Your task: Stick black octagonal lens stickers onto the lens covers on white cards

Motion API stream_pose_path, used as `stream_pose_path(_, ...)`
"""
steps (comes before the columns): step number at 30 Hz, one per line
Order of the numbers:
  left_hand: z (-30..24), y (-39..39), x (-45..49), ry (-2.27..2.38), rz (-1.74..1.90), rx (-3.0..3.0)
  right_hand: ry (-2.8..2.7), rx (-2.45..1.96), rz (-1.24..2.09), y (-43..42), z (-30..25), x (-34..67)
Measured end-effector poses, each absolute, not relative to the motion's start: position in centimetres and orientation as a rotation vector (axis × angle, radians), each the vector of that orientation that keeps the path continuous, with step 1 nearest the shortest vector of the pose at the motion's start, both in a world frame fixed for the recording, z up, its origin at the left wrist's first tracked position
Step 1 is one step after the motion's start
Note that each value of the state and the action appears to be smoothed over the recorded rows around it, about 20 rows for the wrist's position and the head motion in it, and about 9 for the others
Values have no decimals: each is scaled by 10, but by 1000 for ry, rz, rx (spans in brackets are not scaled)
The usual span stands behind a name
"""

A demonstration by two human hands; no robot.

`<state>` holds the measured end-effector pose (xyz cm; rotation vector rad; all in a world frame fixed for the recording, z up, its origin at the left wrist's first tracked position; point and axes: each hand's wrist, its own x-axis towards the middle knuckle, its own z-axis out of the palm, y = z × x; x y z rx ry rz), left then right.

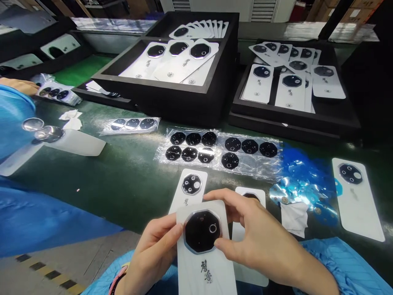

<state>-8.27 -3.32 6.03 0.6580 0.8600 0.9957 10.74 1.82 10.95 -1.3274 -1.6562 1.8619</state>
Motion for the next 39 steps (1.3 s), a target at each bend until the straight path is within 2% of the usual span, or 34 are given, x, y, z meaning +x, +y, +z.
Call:
stream_pose_path(6, 49, -31, -84, 962, 996, 758, -1667, -1330, 1825, 26, 97, 101)
stream_pose_path(11, 34, -40, -105, 1273, 1182, 1430, -1708, -1530, 1714, 35, 78, 103)
stream_pose_path(14, 32, -41, -121, 1238, 965, 1991, -2007, -1643, 1331, 36, 69, 110)
stream_pose_path(18, 32, -36, -124, 913, 696, 2478, -2224, -1597, 761, 48, 63, 119)
stream_pose_path(22, 30, -34, -113, 786, 524, 2683, -2181, -1707, 494, 69, 59, 113)
stream_pose_path(28, 28, -34, -106, 743, 536, 2749, -2159, -1778, 403, 86, 49, 87)
stream_pose_path(35, 18, -38, -93, 737, 858, 2733, -2170, -1806, 428, 100, 49, 87)
stream_pose_path(39, 16, -39, -90, 723, 830, 2729, -2172, -1793, 440, 100, 49, 87)
